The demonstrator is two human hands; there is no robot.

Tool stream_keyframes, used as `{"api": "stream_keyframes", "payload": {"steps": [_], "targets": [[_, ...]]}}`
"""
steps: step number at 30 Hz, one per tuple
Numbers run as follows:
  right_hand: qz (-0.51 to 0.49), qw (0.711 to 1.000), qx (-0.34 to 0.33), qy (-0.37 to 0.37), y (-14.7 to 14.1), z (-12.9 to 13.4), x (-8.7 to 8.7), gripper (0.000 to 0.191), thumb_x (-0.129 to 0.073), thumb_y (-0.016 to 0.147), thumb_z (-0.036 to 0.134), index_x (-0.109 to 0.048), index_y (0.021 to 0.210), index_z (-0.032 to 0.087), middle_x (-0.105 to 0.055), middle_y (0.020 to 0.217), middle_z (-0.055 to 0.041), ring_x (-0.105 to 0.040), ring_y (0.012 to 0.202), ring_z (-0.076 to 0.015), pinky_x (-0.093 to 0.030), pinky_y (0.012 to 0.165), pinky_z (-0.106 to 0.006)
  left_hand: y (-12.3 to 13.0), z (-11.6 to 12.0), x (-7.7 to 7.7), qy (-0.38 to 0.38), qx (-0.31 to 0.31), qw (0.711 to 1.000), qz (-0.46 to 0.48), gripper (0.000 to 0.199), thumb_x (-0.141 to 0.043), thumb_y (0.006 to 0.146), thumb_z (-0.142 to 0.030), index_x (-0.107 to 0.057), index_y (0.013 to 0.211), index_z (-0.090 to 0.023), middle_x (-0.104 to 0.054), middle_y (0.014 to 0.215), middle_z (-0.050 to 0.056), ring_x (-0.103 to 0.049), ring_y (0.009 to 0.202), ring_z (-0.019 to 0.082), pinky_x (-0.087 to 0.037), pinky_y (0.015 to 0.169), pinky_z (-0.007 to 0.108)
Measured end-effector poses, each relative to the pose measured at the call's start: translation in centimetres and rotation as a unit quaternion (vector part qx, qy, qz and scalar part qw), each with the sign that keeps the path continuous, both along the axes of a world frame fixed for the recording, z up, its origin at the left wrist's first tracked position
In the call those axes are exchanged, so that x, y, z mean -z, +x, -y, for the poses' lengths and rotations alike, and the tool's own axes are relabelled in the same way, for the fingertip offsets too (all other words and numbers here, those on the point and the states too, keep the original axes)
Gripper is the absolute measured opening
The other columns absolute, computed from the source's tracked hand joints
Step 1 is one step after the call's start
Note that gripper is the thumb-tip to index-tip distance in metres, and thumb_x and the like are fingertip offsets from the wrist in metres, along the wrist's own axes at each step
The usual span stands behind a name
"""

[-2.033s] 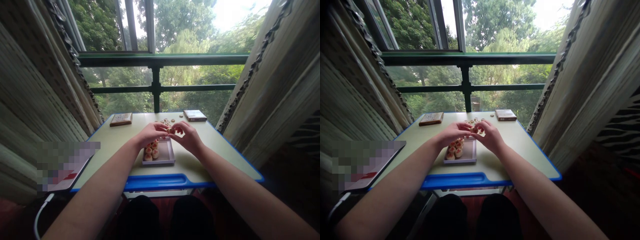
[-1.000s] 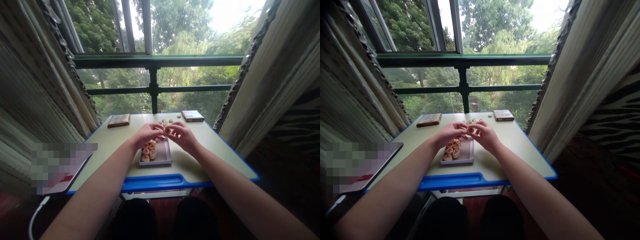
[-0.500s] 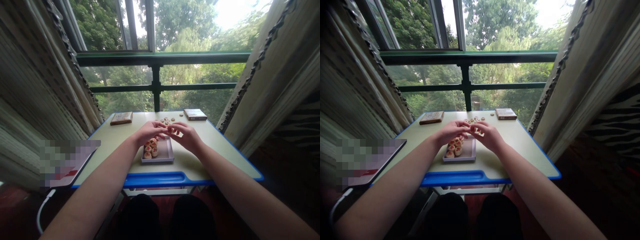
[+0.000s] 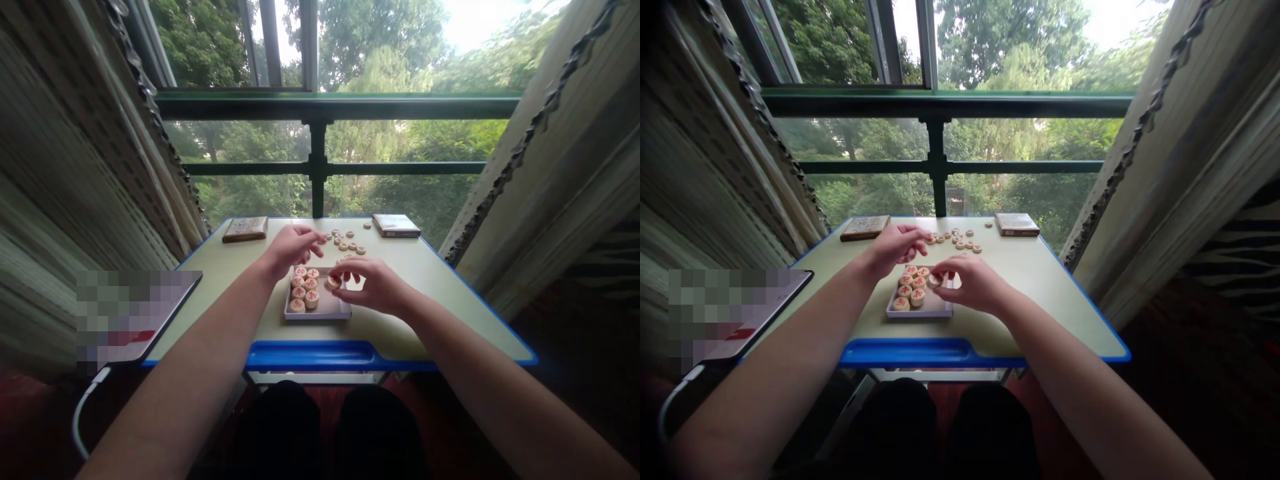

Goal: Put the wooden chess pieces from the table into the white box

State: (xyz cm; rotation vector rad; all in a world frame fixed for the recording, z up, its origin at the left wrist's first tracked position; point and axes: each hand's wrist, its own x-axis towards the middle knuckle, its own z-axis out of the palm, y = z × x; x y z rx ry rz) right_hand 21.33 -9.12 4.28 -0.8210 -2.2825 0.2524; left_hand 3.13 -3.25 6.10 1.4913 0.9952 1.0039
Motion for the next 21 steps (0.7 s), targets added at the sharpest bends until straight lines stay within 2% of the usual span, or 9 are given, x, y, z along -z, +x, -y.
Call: {"api": "stream_keyframes", "payload": {"steps": [2,4,10,16,21], "targets": [[0.068,0.995,-0.031,-0.059,-0.4,0.5,-0.4,0.011,-0.065,0.069,0.019,-0.066,0.081,0.017,-0.066,0.074,-0.0015,-0.056,0.066,-0.011,-0.044,0.066,-0.023,-0.1,-0.4,0.0,0.043,-0.093,0.994,0.041,0.016,-0.059,0.07,-0.026,-0.06,0.066,-0.01,-0.054,0.043,-0.001,-0.031,0.028,0.001,-0.018,0.031,0.015],[0.108,0.988,-0.034,-0.101,-0.7,0.6,-0.7,0.011,-0.065,0.069,0.02,-0.067,0.079,0.017,-0.067,0.076,-0.0016,-0.057,0.068,-0.0119,-0.043,0.068,-0.024,-0.1,-0.7,0.1,0.061,-0.124,0.989,0.053,0.016,-0.058,0.07,-0.025,-0.058,0.064,-0.011,-0.052,0.041,-0.002,-0.03,0.028,0.002,-0.017,0.032,0.016],[0.133,0.968,0.004,-0.214,-0.6,0.0,-0.7,0.021,-0.064,0.069,0.028,-0.068,0.086,0.017,-0.068,0.082,-0.0028,-0.059,0.073,-0.0143,-0.043,0.069,-0.025,0.1,-1.1,0.7,0.088,-0.112,0.99,0.013,0.015,-0.058,0.068,-0.026,-0.058,0.063,-0.012,-0.055,0.045,0.0,-0.035,0.031,0.004,-0.022,0.034,0.017],[0.143,0.955,0.005,-0.261,-0.6,-1.0,-0.5,0.024,-0.069,0.063,0.027,-0.069,0.085,0.019,-0.067,0.08,-0.0011,-0.059,0.075,-0.0158,-0.043,0.068,-0.025,-0.2,-1.6,0.9,0.084,-0.11,0.99,0.005,0.014,-0.058,0.068,-0.025,-0.058,0.062,-0.012,-0.056,0.046,0.0,-0.035,0.032,0.004,-0.023,0.035,0.018],[0.141,0.944,-0.008,-0.298,-0.3,-1.6,-0.6,0.032,-0.07,0.063,0.033,-0.07,0.091,0.018,-0.068,0.086,-0.0019,-0.06,0.078,-0.016,-0.044,0.07,-0.024,-0.1,-1.7,1.1,0.08,-0.104,0.991,0.0,0.014,-0.058,0.069,-0.025,-0.058,0.064,-0.012,-0.055,0.045,0.0,-0.036,0.033,0.004,-0.024,0.035,0.018]]}}
